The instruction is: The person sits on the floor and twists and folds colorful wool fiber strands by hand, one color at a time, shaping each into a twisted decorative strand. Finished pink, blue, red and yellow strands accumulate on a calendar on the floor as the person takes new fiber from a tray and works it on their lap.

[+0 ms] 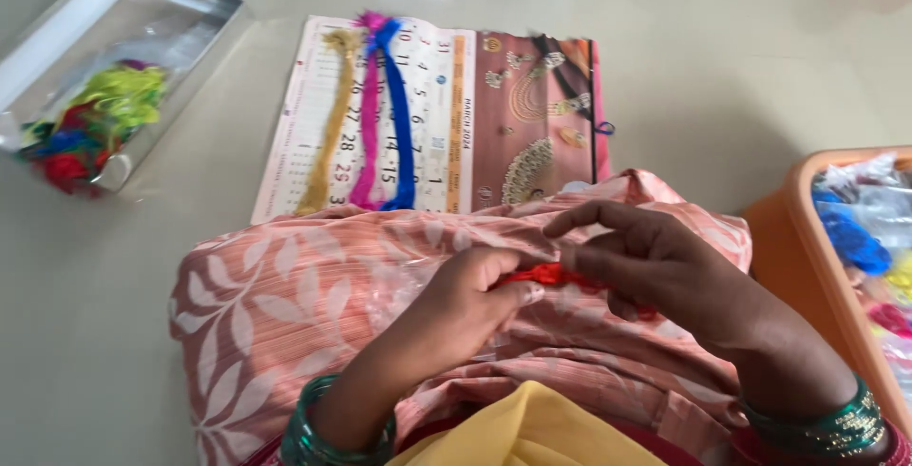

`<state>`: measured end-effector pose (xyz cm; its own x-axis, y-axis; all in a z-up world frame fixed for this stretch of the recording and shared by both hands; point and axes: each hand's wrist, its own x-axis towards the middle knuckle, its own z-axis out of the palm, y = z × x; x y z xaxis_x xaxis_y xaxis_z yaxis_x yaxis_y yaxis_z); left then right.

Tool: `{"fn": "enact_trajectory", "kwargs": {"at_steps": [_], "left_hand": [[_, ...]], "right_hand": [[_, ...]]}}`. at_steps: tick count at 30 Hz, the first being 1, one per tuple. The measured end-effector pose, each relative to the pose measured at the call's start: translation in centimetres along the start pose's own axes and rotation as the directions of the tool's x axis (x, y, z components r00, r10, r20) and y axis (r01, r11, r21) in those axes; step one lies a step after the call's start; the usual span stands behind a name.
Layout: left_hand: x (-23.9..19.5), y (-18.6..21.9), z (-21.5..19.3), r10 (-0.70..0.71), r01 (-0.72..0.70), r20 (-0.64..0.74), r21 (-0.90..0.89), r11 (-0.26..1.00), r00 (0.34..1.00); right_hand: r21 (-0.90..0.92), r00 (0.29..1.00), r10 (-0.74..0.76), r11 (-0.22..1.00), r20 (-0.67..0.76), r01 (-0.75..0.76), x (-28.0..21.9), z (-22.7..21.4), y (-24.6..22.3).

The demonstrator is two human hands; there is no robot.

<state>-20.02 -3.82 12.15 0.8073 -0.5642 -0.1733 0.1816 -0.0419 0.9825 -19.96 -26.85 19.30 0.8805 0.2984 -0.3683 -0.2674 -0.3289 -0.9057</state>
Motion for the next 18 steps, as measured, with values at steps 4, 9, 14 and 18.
{"fn": "enact_trajectory", "kwargs": {"at_steps": [4,9,14,18], "left_hand": [[2.1,-0.1,1.4,-0.14,0.139,0.035,0.029,0.99,0.99],[7.5,-2.4,5.0,-0.156,0.162,0.198,-0.013,0.987,0.968],[9.5,-4.2,7.6,-0.3,0.31,0.111,-0.088,0.947,0.947],[10.2,-6.7,7.9,-0.213,0.226,0.104,-0.139,0.964,0.972]], "right_hand": [[0.006,0.999,0.046,0.999,-0.009,-0.046,-1.4,-2.9,2.0],[0.005,0.93,0.183,0.982,-0.318,-0.191,-5.5,-7.6,4.4],[0.061,0.815,0.242,0.967,-0.527,-0.248,-8.1,-11.8,9.5],[-0.343,0.652,-0.053,0.881,-0.756,-0.326,-9.3,-12.0,10.1]]}}
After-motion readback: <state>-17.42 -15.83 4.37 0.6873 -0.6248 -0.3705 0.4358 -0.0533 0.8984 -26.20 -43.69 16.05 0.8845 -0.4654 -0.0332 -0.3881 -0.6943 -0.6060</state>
